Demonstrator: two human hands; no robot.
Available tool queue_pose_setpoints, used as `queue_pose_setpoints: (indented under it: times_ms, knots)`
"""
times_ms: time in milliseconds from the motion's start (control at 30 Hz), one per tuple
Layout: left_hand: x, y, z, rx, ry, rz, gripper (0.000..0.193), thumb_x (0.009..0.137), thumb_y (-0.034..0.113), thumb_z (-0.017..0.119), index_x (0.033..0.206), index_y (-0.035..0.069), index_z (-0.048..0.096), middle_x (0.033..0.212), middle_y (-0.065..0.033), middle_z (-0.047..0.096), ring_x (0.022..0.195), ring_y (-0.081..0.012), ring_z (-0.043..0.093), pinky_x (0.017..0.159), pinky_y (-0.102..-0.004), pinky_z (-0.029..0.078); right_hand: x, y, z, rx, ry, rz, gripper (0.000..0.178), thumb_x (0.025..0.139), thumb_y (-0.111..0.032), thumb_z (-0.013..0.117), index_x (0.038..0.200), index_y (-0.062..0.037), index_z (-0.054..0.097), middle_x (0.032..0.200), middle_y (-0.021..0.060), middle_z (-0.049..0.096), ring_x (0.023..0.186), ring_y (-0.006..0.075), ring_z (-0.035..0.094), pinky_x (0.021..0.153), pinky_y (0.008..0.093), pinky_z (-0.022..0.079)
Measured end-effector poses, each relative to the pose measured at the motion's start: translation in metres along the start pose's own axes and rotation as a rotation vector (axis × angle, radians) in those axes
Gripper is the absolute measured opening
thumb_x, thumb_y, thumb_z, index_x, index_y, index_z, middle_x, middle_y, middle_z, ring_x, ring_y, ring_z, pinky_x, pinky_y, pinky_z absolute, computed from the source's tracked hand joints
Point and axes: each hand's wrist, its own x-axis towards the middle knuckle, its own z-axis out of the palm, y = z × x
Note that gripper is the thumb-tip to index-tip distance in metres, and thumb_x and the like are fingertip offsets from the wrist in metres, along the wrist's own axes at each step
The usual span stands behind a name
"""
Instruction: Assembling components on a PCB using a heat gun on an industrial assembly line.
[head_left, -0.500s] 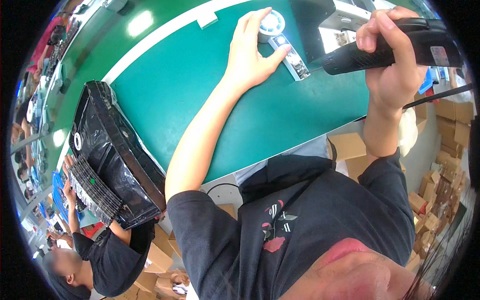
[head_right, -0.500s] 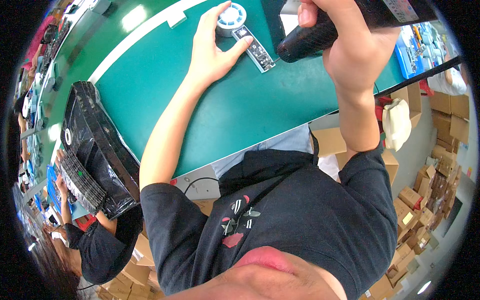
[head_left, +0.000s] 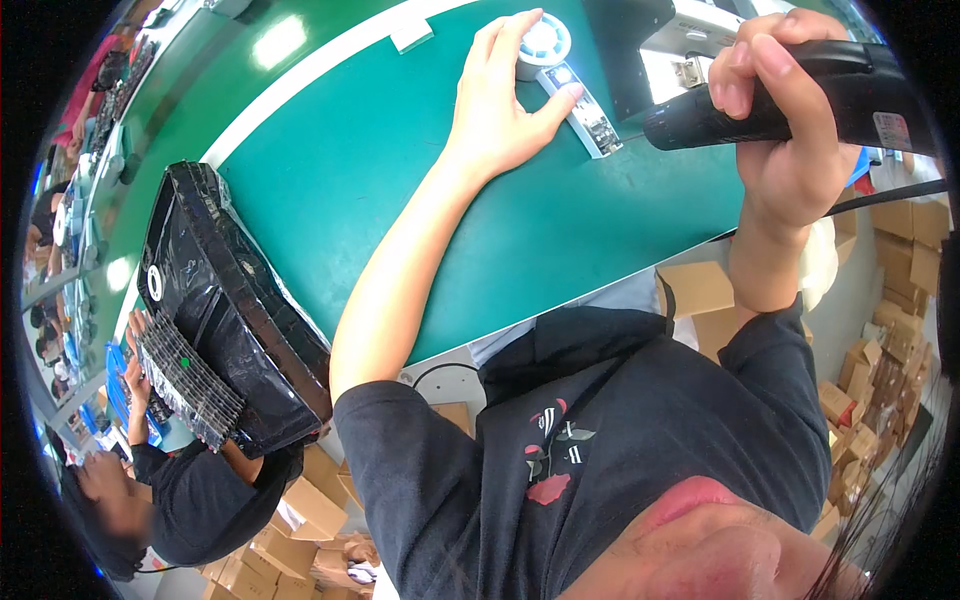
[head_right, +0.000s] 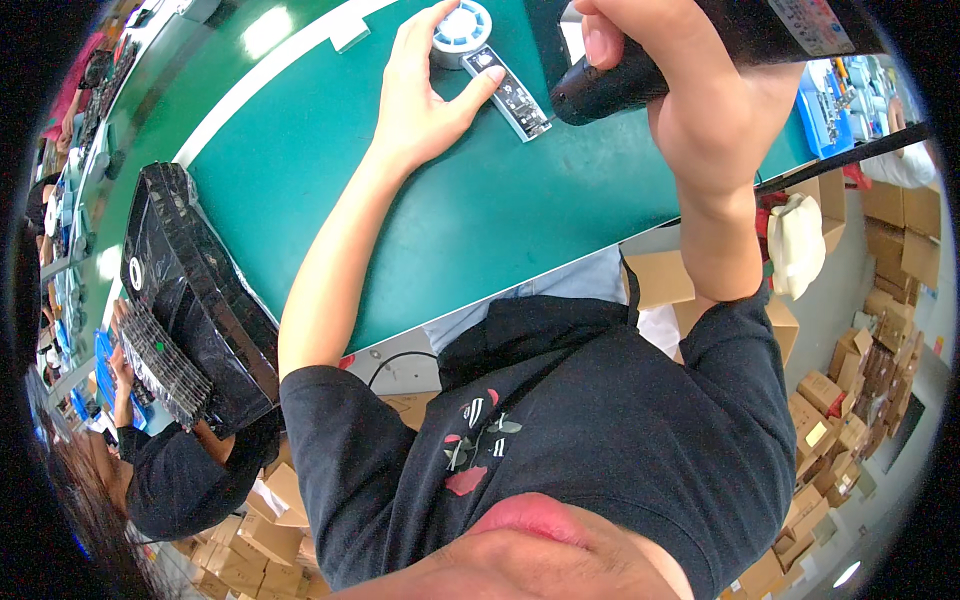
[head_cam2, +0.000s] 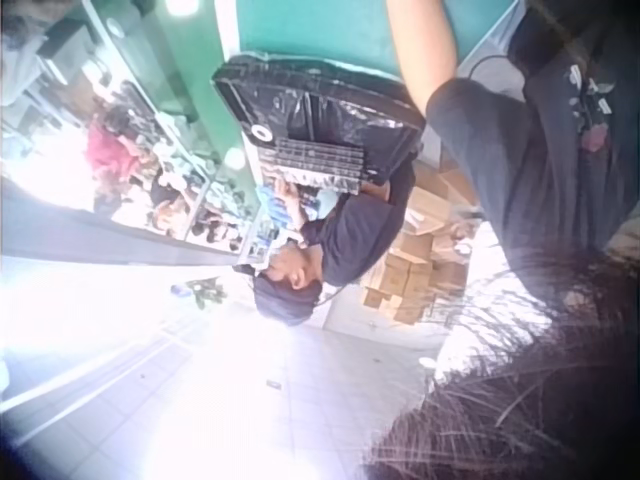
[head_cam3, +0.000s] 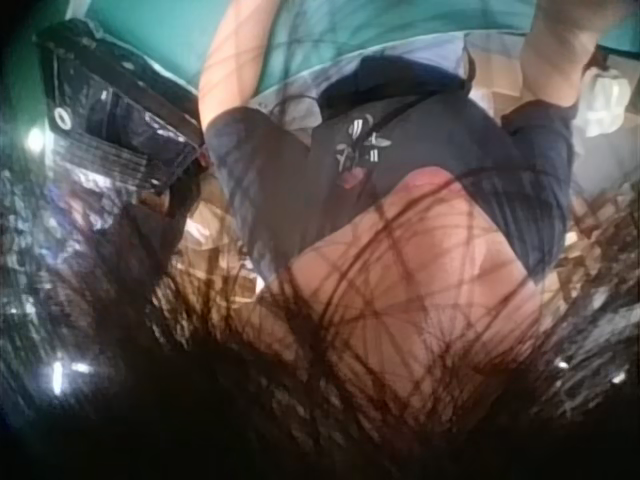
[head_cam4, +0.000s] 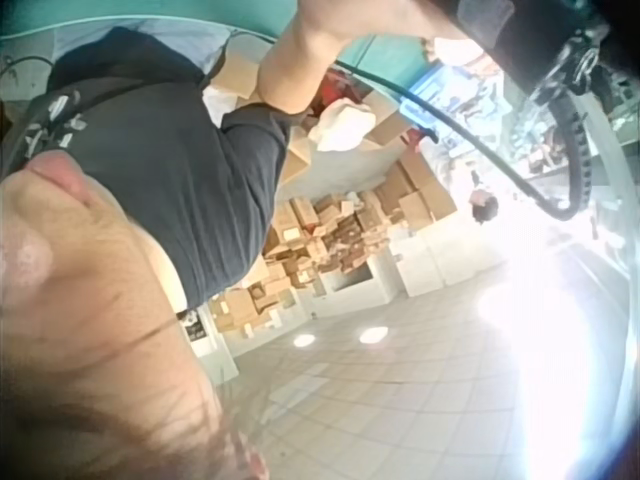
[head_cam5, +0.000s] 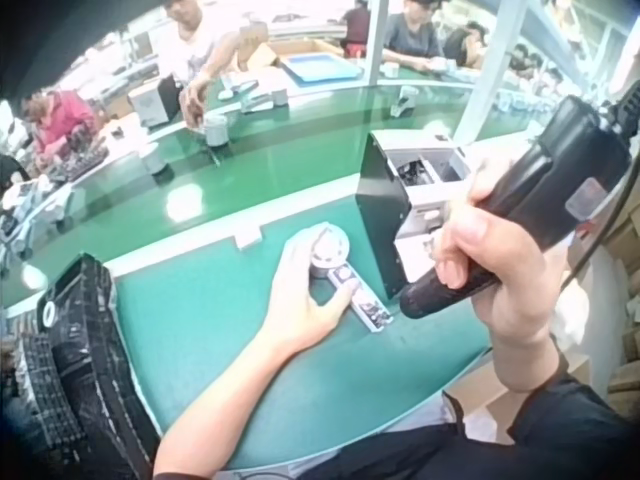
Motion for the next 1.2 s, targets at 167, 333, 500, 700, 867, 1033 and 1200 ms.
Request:
queue_pose_setpoints:
  times_ms: [167,333,500,700,867,1033,1200]
  knots:
    - [0.002,0.001,0.002,-0.028,-0.01,-0.036,0.072,0.074,0.015,0.078,0.137,0.001,0.045,0.128,-0.0242,0.051,0.121,-0.0398,0.051,0.105,-0.0429,0.041,0.004,0.0,0.0,-0.024,-0.018,-0.038,0.017,0.089,-0.006,0.059,0.102,-0.0024,0.049,0.07,0.0081,0.053,0.052,0.016,0.051,0.053,0.0276,0.045]
    - [0.004,0.003,0.004,-0.004,-0.011,-0.017,0.072,0.074,0.015,0.077,0.137,0.001,0.045,0.128,-0.0241,0.051,0.121,-0.0396,0.051,0.105,-0.043,0.041,0.016,0.057,0.006,0.683,-0.16,-0.183,0.018,0.087,-0.003,0.06,0.1,-0.002,0.048,0.071,0.0086,0.053,0.052,0.0156,0.05,0.051,0.0274,0.044]
    - [0.0,0.001,0.0,0.016,-0.003,-0.023,0.07,0.074,0.015,0.078,0.136,0.001,0.046,0.128,-0.0239,0.051,0.121,-0.0399,0.051,0.104,-0.0432,0.042,0.007,0.007,-0.005,0.094,-0.128,-0.068,0.022,0.085,-0.001,0.06,0.102,-0.0018,0.046,0.07,0.0085,0.052,0.052,0.016,0.05,0.051,0.0277,0.044]
    - [0.003,0.001,0.005,-0.01,0.017,0.008,0.07,0.073,0.014,0.078,0.135,0.002,0.047,0.127,-0.0238,0.052,0.119,-0.0401,0.052,0.103,-0.0433,0.043,0.009,-0.004,-0.009,0.021,-0.084,-0.082,0.023,0.086,-0.002,0.057,0.106,-0.0016,0.045,0.07,0.0093,0.052,0.051,0.0165,0.049,0.052,0.0289,0.044]
    - [0.002,0.0,0.004,-0.024,0.007,-0.012,0.07,0.073,0.015,0.079,0.134,0.002,0.048,0.126,-0.0235,0.052,0.119,-0.0396,0.052,0.102,-0.0433,0.043,0.009,-0.005,-0.009,0.033,-0.074,-0.084,0.023,0.088,-0.003,0.055,0.107,-0.0015,0.044,0.069,0.0092,0.052,0.052,0.0161,0.05,0.053,0.0292,0.045]
    - [0.001,0.0,0.002,0.001,0.019,-0.002,0.07,0.073,0.015,0.079,0.134,0.002,0.048,0.125,-0.0231,0.052,0.118,-0.0393,0.053,0.102,-0.0431,0.044,0.006,-0.001,-0.008,0.014,-0.1,-0.087,0.022,0.089,-0.004,0.056,0.107,-0.0016,0.045,0.07,0.0088,0.052,0.053,0.0165,0.05,0.054,0.0294,0.046]
    - [0.001,0.0,0.003,-0.032,0.022,-0.008,0.07,0.072,0.014,0.079,0.133,0.002,0.048,0.125,-0.0228,0.052,0.118,-0.039,0.053,0.101,-0.0427,0.044,0.004,0.0,-0.007,0.018,-0.074,-0.063,0.02,0.088,-0.004,0.056,0.106,-0.0019,0.046,0.07,0.0088,0.052,0.053,0.0167,0.051,0.054,0.0298,0.046]
